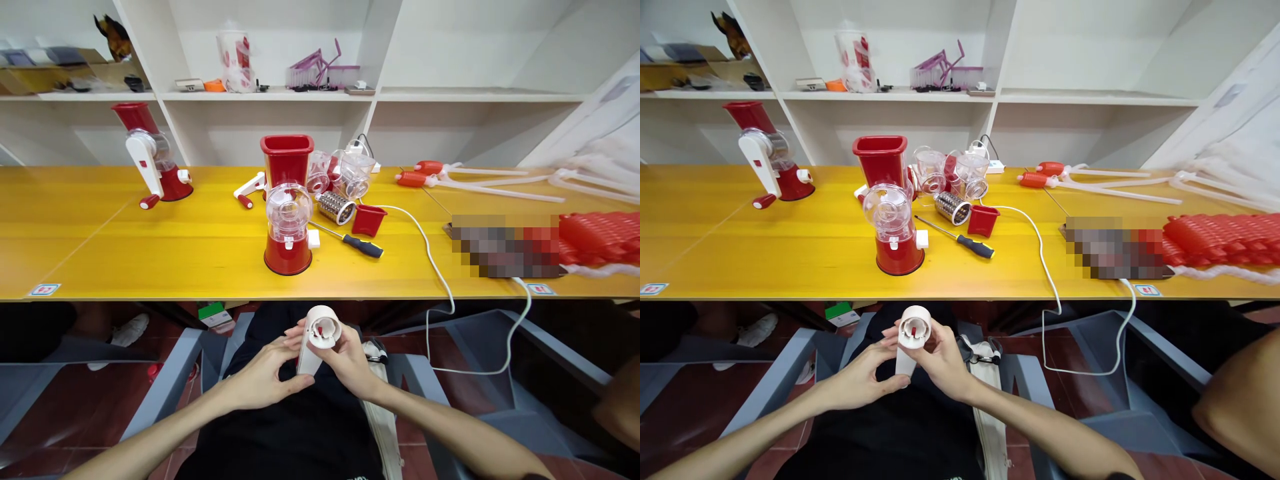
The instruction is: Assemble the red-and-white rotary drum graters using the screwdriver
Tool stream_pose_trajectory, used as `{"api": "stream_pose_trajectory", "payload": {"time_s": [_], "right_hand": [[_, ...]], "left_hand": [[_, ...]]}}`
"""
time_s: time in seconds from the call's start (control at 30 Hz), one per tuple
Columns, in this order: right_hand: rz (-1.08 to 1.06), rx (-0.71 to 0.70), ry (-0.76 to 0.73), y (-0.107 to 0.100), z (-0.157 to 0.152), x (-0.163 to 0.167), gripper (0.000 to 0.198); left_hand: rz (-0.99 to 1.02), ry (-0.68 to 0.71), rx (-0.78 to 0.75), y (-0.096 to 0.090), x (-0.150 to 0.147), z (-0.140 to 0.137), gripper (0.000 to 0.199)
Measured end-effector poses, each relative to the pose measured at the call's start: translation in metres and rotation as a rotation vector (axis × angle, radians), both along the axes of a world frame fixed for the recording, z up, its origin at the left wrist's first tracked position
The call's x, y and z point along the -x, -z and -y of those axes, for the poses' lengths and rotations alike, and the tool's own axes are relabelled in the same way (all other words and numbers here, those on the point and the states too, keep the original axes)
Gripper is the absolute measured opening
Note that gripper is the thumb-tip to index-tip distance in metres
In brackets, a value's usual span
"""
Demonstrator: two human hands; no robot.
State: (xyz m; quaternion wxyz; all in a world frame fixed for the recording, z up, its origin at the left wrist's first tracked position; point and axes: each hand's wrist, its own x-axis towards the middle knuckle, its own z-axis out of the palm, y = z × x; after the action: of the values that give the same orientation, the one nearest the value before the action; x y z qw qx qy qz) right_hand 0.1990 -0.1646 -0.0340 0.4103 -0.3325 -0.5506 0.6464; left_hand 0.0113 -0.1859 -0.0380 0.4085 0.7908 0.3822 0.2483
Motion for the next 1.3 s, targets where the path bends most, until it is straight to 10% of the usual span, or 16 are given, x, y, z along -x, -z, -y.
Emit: {"api": "stream_pose_trajectory", "payload": {"time_s": [0.13,0.37,0.87,1.3], "right_hand": [[-0.007,-0.038,-0.057,0.000,0.001,0.000,0.037],[0.032,-0.173,-0.186,0.000,0.002,0.002,0.034],[-0.029,0.009,-0.440,0.010,0.006,-0.001,0.061],[-0.159,0.248,-0.556,0.008,-0.001,0.001,0.037]], "left_hand": [[0.121,-0.045,-0.032,-0.003,0.014,-0.009,0.064],[0.168,-0.152,-0.011,-0.010,0.010,0.002,0.039],[0.409,-0.102,0.196,-0.006,0.009,-0.001,0.046],[0.242,-0.081,-0.082,-0.012,0.021,-0.008,0.059]]}}
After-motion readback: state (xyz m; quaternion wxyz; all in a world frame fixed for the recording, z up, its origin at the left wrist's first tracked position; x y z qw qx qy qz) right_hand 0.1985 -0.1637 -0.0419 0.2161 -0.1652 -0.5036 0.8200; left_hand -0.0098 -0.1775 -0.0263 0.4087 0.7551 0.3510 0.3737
